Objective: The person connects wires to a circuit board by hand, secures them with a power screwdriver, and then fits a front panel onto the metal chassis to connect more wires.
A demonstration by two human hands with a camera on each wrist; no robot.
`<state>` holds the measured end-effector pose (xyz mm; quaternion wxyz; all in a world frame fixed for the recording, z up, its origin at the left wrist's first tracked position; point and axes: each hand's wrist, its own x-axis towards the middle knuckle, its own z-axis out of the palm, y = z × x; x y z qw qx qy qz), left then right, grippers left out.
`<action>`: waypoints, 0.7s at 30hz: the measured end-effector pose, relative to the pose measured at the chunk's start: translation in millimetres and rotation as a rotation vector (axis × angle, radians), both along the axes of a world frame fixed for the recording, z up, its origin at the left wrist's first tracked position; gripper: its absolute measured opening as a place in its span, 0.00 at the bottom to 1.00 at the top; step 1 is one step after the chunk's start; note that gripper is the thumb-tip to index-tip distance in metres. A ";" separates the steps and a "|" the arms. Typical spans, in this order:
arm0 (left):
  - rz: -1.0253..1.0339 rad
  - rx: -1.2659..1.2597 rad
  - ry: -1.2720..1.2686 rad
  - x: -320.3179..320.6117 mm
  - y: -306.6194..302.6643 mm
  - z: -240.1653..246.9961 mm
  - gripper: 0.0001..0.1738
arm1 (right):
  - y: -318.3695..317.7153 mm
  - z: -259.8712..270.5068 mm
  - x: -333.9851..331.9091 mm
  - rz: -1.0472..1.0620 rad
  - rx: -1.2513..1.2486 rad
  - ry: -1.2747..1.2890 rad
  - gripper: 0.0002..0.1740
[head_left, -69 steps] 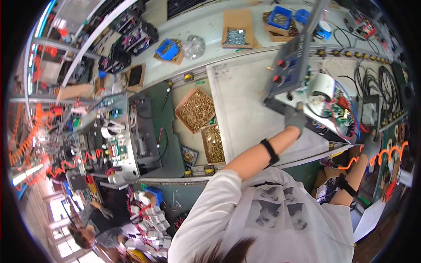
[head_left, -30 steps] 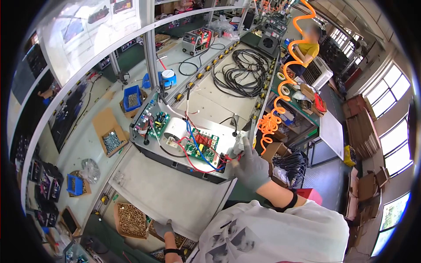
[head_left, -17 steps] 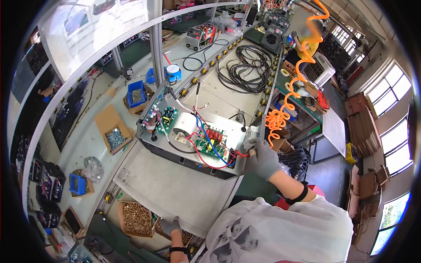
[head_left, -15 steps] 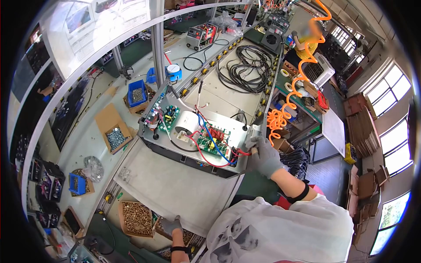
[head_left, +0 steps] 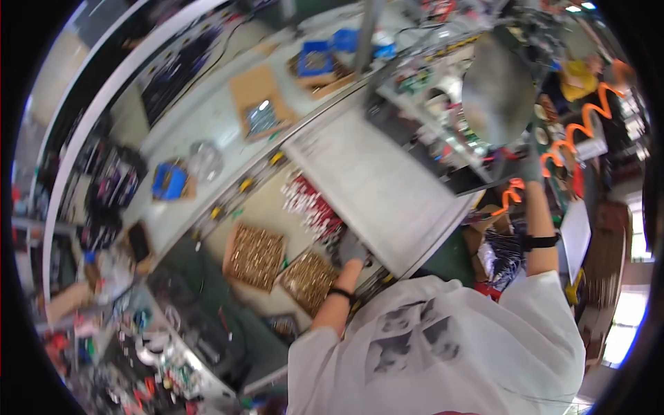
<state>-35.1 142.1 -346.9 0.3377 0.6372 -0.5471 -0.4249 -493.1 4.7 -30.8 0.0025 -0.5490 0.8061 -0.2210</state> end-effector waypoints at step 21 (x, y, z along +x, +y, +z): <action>-0.163 0.109 -0.863 74.5 -49.8 35.5 0.16 | -59.8 -27.7 -145.3 -0.183 0.088 0.200 0.12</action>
